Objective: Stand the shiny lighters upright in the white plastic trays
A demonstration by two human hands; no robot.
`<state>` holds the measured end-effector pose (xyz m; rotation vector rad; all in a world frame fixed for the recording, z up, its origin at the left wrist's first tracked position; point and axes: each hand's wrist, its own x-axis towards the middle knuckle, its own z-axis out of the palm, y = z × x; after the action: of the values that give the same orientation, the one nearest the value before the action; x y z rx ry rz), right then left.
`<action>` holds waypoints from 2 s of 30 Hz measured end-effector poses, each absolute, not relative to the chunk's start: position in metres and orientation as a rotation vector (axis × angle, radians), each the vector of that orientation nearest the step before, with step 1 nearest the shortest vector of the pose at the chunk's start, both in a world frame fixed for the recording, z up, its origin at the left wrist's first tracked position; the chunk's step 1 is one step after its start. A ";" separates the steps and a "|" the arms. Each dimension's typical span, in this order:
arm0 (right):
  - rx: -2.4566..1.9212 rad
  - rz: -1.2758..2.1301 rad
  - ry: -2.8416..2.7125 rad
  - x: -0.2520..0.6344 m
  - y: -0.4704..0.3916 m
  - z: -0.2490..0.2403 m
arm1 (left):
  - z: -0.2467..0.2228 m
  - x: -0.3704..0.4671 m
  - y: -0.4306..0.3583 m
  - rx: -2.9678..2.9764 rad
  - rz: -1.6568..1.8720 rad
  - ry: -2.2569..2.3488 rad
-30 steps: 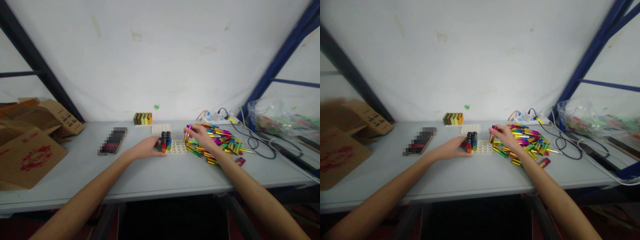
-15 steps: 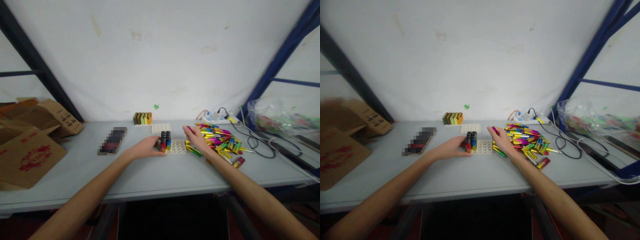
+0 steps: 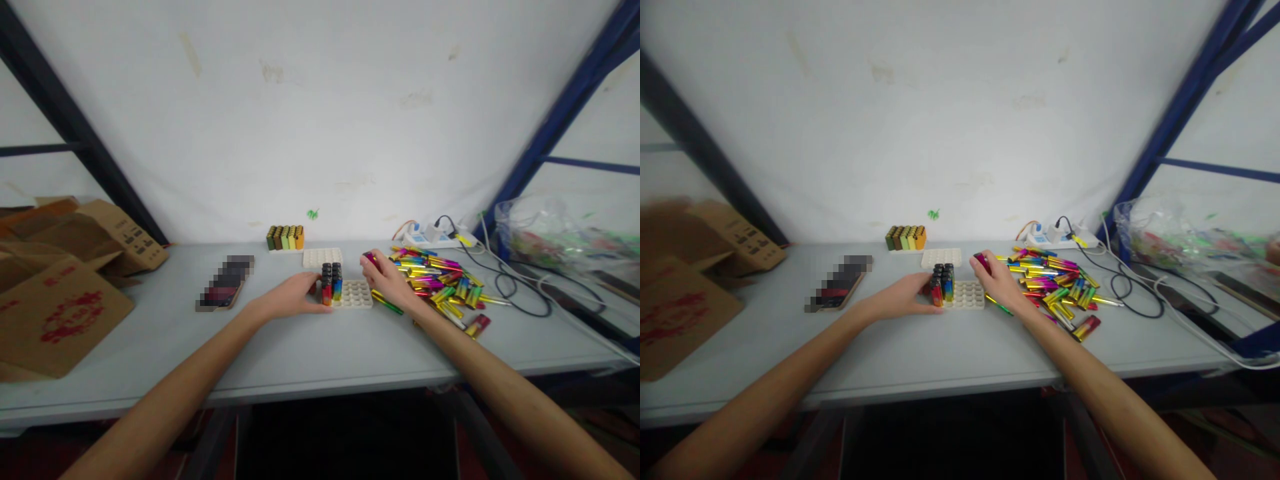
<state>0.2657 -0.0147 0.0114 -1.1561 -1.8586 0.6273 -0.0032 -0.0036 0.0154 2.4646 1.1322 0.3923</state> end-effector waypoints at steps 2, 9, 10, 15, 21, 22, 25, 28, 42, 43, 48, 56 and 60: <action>-1.115 0.590 -1.919 0.265 -0.019 0.017 | 0.015 -0.003 -0.003 2.460 0.387 1.124; -1.082 0.281 -2.191 0.263 -0.028 0.021 | 0.013 -0.003 -0.002 2.474 0.405 1.103; -1.097 0.331 -2.203 0.261 -0.029 0.019 | 0.012 -0.003 -0.001 2.473 0.411 1.090; -1.074 0.481 -2.258 0.254 -0.030 0.010 | 0.011 -0.004 -0.001 2.472 0.412 1.085; -1.024 0.314 -2.360 0.250 -0.030 0.007 | 0.016 -0.002 -0.004 2.470 0.414 1.097; -1.026 0.302 -2.362 0.250 -0.031 0.007 | 0.016 -0.002 -0.004 2.466 0.423 1.092; -1.038 0.322 -2.367 0.249 -0.031 0.006 | 0.017 -0.001 -0.005 2.454 0.446 1.067; -1.013 0.323 -2.420 0.247 -0.032 0.006 | 0.018 -0.001 -0.005 2.451 0.454 1.052; -1.232 0.162 -2.369 0.295 -0.016 0.027 | 0.019 -0.001 -0.006 2.437 0.399 1.114; -1.280 0.151 -2.381 0.305 -0.011 0.027 | 0.020 0.000 -0.006 2.438 0.395 1.114; -1.396 0.274 -2.474 0.343 0.000 0.023 | 0.021 0.000 -0.006 2.445 0.397 1.148; -1.459 0.248 -2.453 0.334 -0.003 0.017 | 0.018 -0.003 -0.003 2.491 0.353 1.130; -1.445 0.109 -2.317 0.328 -0.002 0.020 | 0.024 -0.008 -0.004 2.500 0.346 1.145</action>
<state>0.3278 -0.0024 0.0198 -1.4450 -2.3167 0.1086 -0.0076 -0.0041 0.0238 2.5002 1.1447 0.3456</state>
